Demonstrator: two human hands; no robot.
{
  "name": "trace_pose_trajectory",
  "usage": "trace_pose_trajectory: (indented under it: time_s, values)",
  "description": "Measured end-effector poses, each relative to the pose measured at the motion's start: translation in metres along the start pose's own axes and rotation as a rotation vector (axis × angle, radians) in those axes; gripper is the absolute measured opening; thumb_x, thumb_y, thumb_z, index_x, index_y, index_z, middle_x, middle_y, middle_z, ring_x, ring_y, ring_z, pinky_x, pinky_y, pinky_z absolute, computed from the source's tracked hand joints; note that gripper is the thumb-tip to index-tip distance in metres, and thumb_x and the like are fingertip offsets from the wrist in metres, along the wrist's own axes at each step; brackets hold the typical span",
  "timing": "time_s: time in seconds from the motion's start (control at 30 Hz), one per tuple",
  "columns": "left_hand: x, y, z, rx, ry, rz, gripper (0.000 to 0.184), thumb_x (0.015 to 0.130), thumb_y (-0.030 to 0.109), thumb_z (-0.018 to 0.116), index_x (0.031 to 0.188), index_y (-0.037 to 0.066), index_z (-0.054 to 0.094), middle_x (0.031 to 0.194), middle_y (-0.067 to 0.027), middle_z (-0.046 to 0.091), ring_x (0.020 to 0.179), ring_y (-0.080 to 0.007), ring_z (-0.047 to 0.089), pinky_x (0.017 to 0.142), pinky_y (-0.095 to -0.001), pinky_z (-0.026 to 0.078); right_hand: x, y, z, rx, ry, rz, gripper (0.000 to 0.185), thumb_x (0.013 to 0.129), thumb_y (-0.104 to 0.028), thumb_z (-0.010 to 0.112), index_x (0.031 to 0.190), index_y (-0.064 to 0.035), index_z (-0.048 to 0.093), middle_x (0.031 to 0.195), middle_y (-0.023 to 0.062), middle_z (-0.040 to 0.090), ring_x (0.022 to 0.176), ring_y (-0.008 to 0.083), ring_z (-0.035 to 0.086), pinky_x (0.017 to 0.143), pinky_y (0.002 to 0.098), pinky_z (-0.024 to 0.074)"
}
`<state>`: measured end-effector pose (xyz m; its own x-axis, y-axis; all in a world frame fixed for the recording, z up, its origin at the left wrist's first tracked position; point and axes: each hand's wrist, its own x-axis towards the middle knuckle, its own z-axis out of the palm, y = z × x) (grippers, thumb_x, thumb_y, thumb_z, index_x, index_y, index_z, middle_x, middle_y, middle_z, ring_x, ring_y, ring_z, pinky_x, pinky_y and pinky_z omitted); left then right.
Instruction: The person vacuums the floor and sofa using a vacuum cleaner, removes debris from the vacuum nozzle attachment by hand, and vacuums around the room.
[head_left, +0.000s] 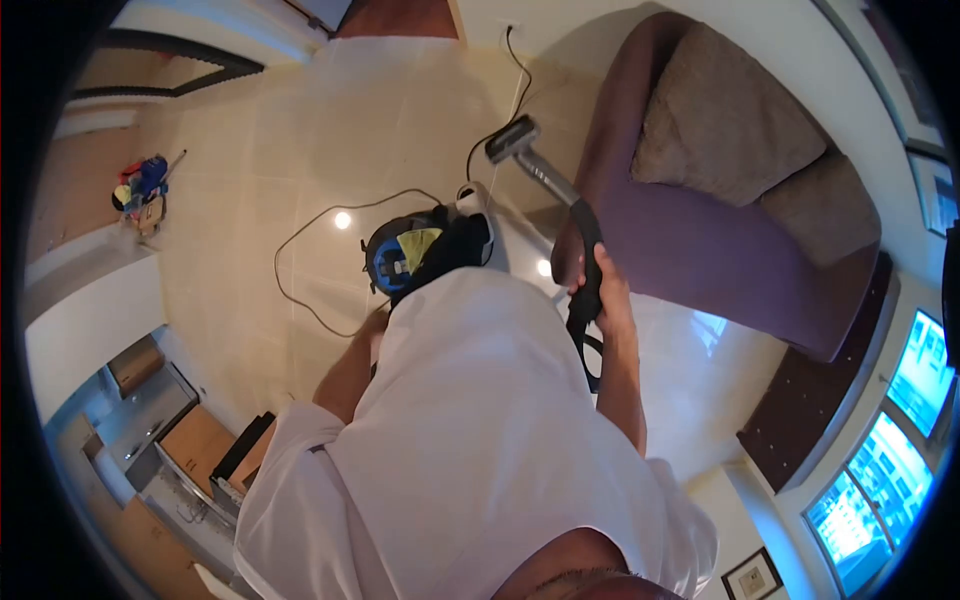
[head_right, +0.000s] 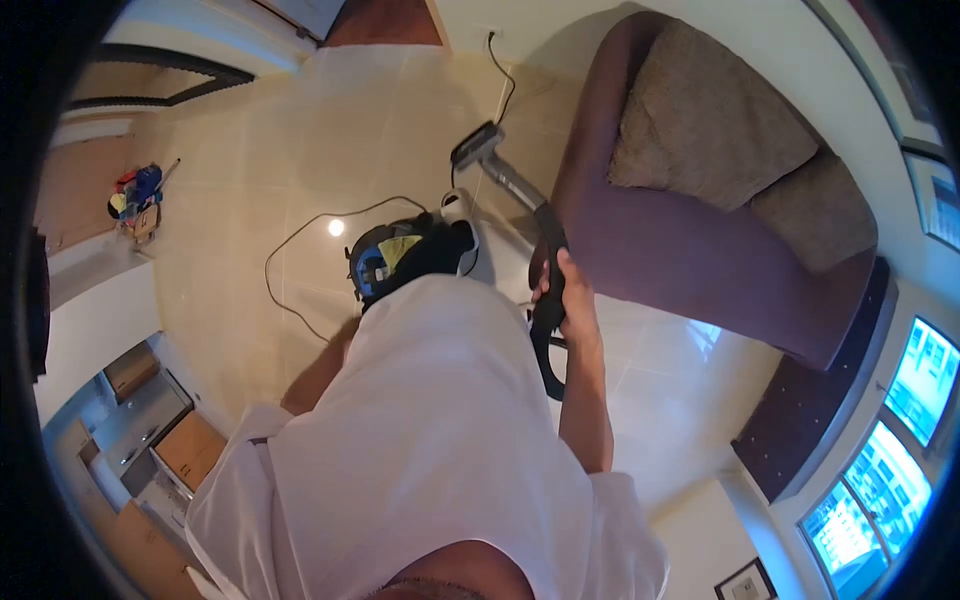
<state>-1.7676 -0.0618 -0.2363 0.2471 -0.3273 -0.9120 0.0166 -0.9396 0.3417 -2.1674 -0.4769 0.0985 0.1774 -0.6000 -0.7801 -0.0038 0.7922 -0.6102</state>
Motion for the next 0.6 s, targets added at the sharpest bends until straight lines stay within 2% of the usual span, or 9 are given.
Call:
trace_pose_trajectory:
  time_s: [0.03, 0.07, 0.1, 0.13, 0.23, 0.37, 0.5, 0.57, 0.6]
  values:
    - [0.027, 0.022, -0.04, 0.586, 0.127, 0.258, 0.041, 0.096, 0.039, 0.065, 0.109, 0.002, 0.073, 0.098, -0.0142, 0.075, 0.09, -0.0275, 0.07, 0.079, -0.04, 0.055, 0.012, -0.009, 0.012, 0.053, -0.053, 0.018, 0.043, 0.102, -0.05, 0.061, 0.101, -0.007, 0.06, 0.067, 0.0035, 0.054, 0.056, 0.0173, 0.058, 0.053, 0.0328, 0.0495]
    - [-0.02, 0.126, -0.039, -0.004, 0.164, 0.092, 0.048, 0.1, 0.041, 0.056, 0.114, -0.003, 0.071, 0.087, -0.0133, 0.07, 0.087, -0.0221, 0.067, 0.072, -0.04, 0.054, 0.021, -0.018, 0.023, 0.107, -0.108, 0.026, 0.04, 0.102, -0.048, 0.062, 0.102, -0.0077, 0.06, 0.067, 0.0026, 0.054, 0.057, 0.0168, 0.059, 0.055, 0.0321, 0.0498]
    - [-0.047, 0.205, -0.054, -0.007, 0.201, 0.098, 0.05, 0.102, 0.044, 0.056, 0.117, -0.001, 0.071, 0.09, -0.0129, 0.071, 0.087, -0.0198, 0.067, 0.074, -0.0342, 0.053, 0.02, -0.036, 0.037, 0.158, -0.157, 0.071, 0.038, 0.101, -0.045, 0.063, 0.105, -0.0075, 0.06, 0.067, 0.0016, 0.052, 0.056, 0.0157, 0.057, 0.056, 0.0327, 0.0497]
    - [-0.059, 0.266, -0.061, -0.049, 0.218, 0.314, 0.05, 0.099, 0.049, 0.062, 0.118, 0.003, 0.068, 0.099, -0.006, 0.069, 0.087, -0.018, 0.063, 0.08, -0.0357, 0.052, 0.029, -0.043, 0.042, 0.154, -0.155, 0.071, 0.038, 0.101, -0.045, 0.063, 0.105, -0.0075, 0.06, 0.067, 0.0016, 0.052, 0.056, 0.0157, 0.057, 0.056, 0.0327, 0.0497]
    - [-0.107, 0.423, -0.073, -0.062, -0.028, 0.566, 0.058, 0.099, 0.045, 0.067, 0.137, 0.002, 0.06, 0.129, -0.0145, 0.064, 0.124, -0.0237, 0.059, 0.107, -0.0365, 0.046, 0.052, -0.073, 0.059, 0.267, -0.545, 0.061, 0.034, 0.097, -0.037, 0.067, 0.107, -0.0045, 0.06, 0.064, 0.0009, 0.049, 0.052, 0.014, 0.053, 0.055, 0.0334, 0.0492]
    - [-0.153, 0.548, -0.075, -0.271, -0.242, 0.957, 0.076, 0.095, 0.033, 0.073, 0.154, 0.002, 0.038, 0.144, -0.0101, 0.056, 0.135, -0.0235, 0.053, 0.113, -0.038, 0.041, 0.068, -0.121, 0.099, 0.134, -0.732, 0.046, 0.037, 0.091, -0.033, 0.072, 0.104, -0.0006, 0.06, 0.059, 0.0013, 0.048, 0.044, 0.0146, 0.05, 0.052, 0.0335, 0.0493]
    - [-0.226, 0.628, -0.098, -0.525, -0.327, 1.111, 0.078, 0.086, 0.022, 0.081, 0.151, 0.0, 0.044, 0.143, -0.0121, 0.057, 0.135, -0.0245, 0.053, 0.115, -0.0392, 0.039, 0.092, -0.136, 0.12, 0.112, -0.913, 0.195, 0.041, 0.088, -0.036, 0.074, 0.102, -0.0005, 0.059, 0.058, 0.0017, 0.049, 0.043, 0.0148, 0.052, 0.05, 0.0339, 0.0494]
    - [-0.226, 0.645, -0.118, -0.37, -0.601, 1.419, 0.076, 0.078, 0.012, 0.087, 0.145, -0.001, 0.052, 0.141, -0.0133, 0.059, 0.133, -0.0236, 0.054, 0.113, -0.0384, 0.043, 0.105, -0.139, 0.134, 0.099, -1.082, 0.265, 0.043, 0.086, -0.037, 0.076, 0.1, -0.001, 0.058, 0.059, 0.0021, 0.049, 0.043, 0.0157, 0.052, 0.049, 0.0345, 0.0498]
    - [-0.23, 0.651, -0.122, -0.368, -0.594, 1.422, 0.076, 0.078, 0.012, 0.087, 0.145, -0.001, 0.052, 0.141, -0.0133, 0.059, 0.133, -0.0236, 0.054, 0.113, -0.0384, 0.043, 0.112, -0.14, 0.14, 0.097, -1.089, 0.265, 0.043, 0.086, -0.037, 0.076, 0.1, -0.001, 0.058, 0.059, 0.0021, 0.049, 0.043, 0.0157, 0.052, 0.049, 0.0345, 0.0498]
